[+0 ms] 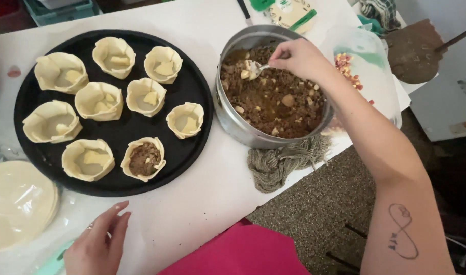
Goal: The person is filling small pastry shells with a meat and vegetable mixture using a spoon on a kitchen counter.
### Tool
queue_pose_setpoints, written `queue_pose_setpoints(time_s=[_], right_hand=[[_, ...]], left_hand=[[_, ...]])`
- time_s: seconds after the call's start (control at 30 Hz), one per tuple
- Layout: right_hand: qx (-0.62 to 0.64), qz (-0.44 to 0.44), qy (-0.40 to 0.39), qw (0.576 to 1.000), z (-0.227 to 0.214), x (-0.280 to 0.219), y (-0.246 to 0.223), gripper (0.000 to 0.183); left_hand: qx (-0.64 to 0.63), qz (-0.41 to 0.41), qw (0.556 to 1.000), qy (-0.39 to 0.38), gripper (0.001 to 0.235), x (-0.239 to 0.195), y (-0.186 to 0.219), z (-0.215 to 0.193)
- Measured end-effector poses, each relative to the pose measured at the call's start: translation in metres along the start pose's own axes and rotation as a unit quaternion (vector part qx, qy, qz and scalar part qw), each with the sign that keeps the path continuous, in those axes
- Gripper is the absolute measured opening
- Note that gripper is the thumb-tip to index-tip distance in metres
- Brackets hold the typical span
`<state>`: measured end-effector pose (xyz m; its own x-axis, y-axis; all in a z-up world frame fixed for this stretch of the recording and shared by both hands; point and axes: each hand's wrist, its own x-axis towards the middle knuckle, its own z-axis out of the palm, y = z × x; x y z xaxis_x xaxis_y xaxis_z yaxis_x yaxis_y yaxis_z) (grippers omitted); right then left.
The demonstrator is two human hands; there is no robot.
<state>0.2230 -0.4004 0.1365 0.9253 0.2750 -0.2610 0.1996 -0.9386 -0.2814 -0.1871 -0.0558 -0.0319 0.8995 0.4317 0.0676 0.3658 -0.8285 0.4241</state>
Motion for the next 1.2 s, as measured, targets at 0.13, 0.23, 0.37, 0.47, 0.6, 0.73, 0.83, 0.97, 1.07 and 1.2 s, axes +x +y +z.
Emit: queue_pose_setpoints(time_s=[0.13,0.23,0.37,0.47,0.6,0.73,0.83,0.97,1.07,1.2], right_hand=[[0.062,0.023,-0.042,0.997,-0.006,-0.005,0.022,0.017],[0.058,0.048,-0.024,0.997,-0.013,-0.024,0.016,0.016],[0.037,0.009,-0.016,0.999,-0.026,-0.042,0.018,0.019],[0.055,-0.118,-0.003,0.992,-0.031,-0.047,-0.004,0.015],[-0.002,-0.088,-0.023,0.996,-0.026,-0.085,-0.109,0.014],[-0.054,-0.11,-0.13,0.984,0.009,-0.098,-0.184,0.014],[-0.084,-0.242,-0.126,0.958,0.066,-0.086,-0.205,0.013],[-0.216,-0.491,0.12,0.835,0.126,-0.069,-0.172,0.012],[-0.257,-0.538,0.217,0.773,0.119,-0.087,-0.173,0.013],[-0.23,-0.582,0.289,0.724,0.107,-0.082,-0.162,0.01]], left_hand=[[-0.033,0.017,0.999,0.002,0.03,0.005,0.003,-0.003],[-0.032,0.08,0.996,0.034,0.029,0.011,0.008,-0.007],[-0.026,0.069,0.997,-0.006,0.029,0.025,0.022,-0.029],[-0.002,0.082,0.997,0.015,0.026,0.039,0.025,-0.046],[-0.038,0.162,0.98,0.105,0.011,0.067,0.028,-0.076],[-0.136,0.195,0.954,0.183,0.006,0.089,0.028,-0.065],[-0.118,0.233,0.942,0.209,0.019,0.09,0.026,-0.042],[-0.062,0.21,0.949,0.227,0.019,0.088,0.02,-0.018],[-0.054,0.204,0.952,0.22,0.018,0.085,0.02,-0.011],[-0.052,0.199,0.952,0.225,0.014,0.085,0.023,-0.007]])
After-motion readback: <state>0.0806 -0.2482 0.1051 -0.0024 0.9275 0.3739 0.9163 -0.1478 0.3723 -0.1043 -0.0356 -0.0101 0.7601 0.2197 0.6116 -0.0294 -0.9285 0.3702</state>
